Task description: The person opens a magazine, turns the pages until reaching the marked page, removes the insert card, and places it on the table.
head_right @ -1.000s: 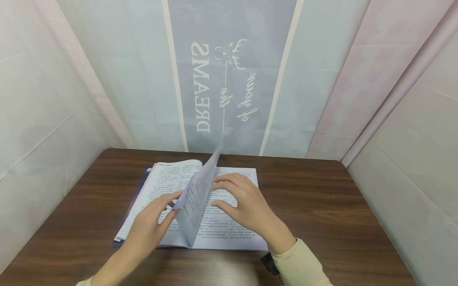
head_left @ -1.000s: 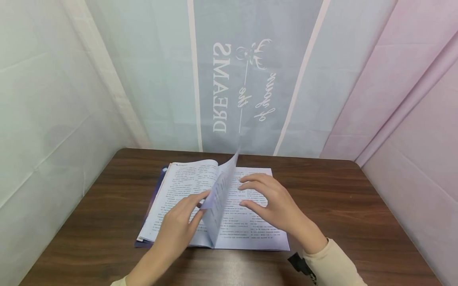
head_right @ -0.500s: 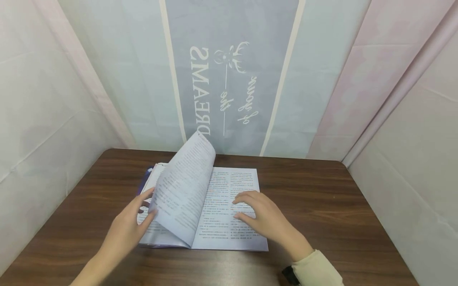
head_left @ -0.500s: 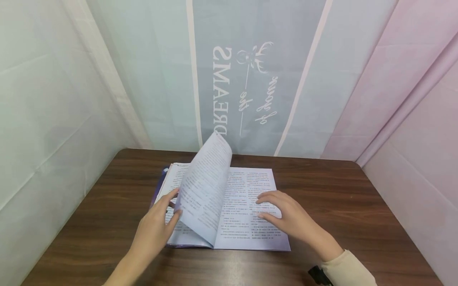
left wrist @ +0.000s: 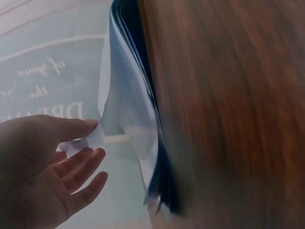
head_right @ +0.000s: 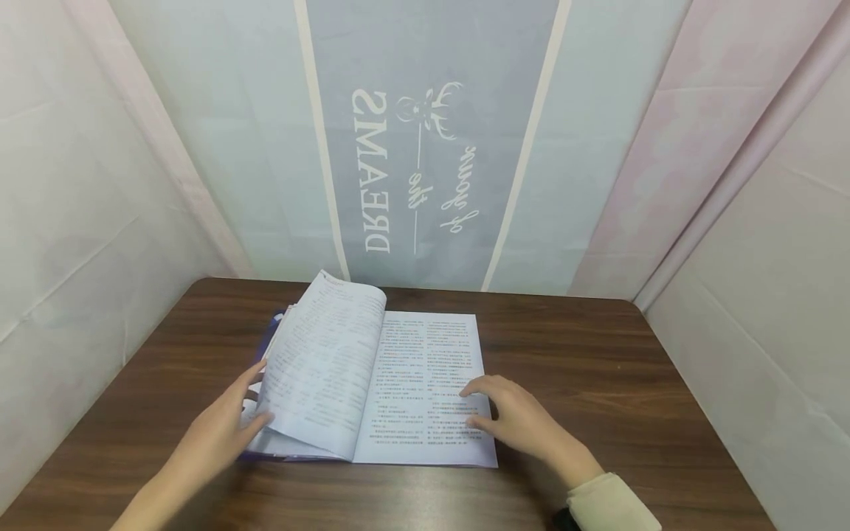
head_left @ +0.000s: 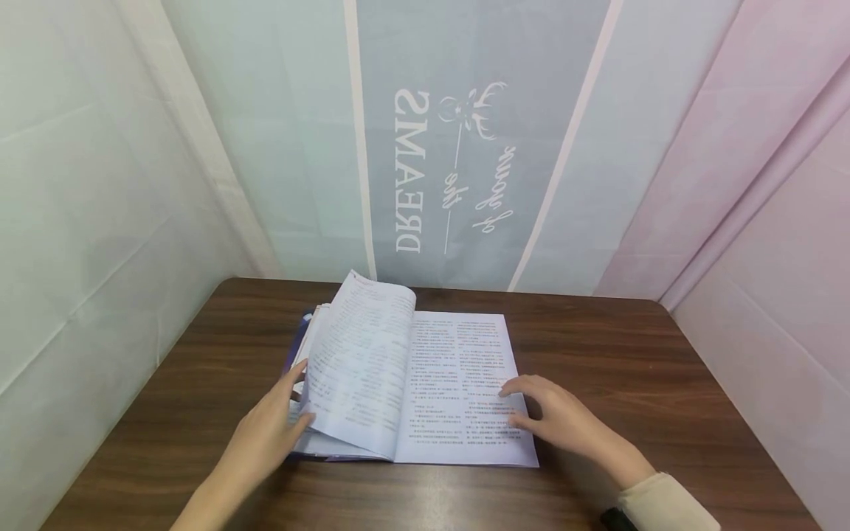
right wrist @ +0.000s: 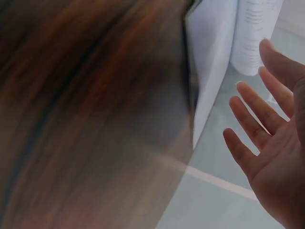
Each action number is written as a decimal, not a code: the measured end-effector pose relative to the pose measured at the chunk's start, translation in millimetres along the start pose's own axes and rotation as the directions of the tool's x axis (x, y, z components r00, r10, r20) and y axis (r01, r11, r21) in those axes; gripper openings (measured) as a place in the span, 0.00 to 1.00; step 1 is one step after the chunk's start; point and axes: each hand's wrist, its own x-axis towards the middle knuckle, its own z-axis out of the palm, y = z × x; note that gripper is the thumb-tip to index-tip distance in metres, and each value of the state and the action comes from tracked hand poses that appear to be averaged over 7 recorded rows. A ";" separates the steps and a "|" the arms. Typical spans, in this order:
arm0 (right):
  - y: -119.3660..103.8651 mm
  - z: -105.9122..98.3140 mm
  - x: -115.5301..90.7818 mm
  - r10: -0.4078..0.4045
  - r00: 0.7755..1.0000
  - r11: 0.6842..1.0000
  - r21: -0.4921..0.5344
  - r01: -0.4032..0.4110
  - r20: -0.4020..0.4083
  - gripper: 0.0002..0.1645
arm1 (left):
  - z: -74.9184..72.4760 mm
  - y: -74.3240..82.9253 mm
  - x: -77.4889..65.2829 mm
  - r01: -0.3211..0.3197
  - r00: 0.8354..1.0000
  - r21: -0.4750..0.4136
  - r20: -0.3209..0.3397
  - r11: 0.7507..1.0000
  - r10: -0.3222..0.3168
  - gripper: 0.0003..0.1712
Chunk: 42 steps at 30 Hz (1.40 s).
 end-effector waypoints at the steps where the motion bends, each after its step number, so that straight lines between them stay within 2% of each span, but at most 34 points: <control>1: 1.9 0.0 -1.7 0.010 1.000 1.000 0.005 -0.010 0.015 0.23 | -0.4 -2.3 -0.3 0.009 1.000 -0.002 0.011 1.000 -0.009 0.50; 6: 9.8 -0.3 -8.1 0.043 0.995 0.999 0.015 -0.044 0.085 0.26 | -2.0 -12.4 -2.9 0.016 0.998 0.006 0.067 1.000 -0.016 0.53; 11: 15.9 0.4 -14.4 0.020 0.994 1.000 0.014 -0.022 0.106 0.27 | -1.5 -22.9 -6.2 -0.010 0.995 0.036 0.103 0.999 0.006 0.51; 14: 19.4 1.6 -18.3 0.017 0.993 1.000 0.010 -0.018 0.119 0.28 | -0.2 -29.4 -8.5 -0.024 0.994 0.050 0.112 0.998 0.019 0.50; 20: 24.2 3.6 -25.1 0.072 0.983 0.997 0.018 -0.076 0.167 0.33 | 2.4 -41.2 -8.9 -0.058 0.993 0.076 0.110 0.995 0.050 0.47; 24: 27.2 5.0 -27.5 0.056 0.985 0.998 0.018 -0.060 0.161 0.35 | 3.0 -47.2 -6.7 -0.070 0.992 0.090 0.115 0.993 0.060 0.44; 33: 26.7 5.8 -24.0 0.039 0.988 0.999 -0.021 -0.036 0.147 0.36 | 3.7 -54.2 -4.1 -0.040 0.983 0.091 0.182 0.995 0.023 0.38; 42: 23.7 7.5 -18.4 0.089 0.982 0.996 -0.028 -0.085 0.165 0.32 | 4.5 -57.5 -3.5 -0.041 0.973 0.094 0.229 0.995 0.019 0.35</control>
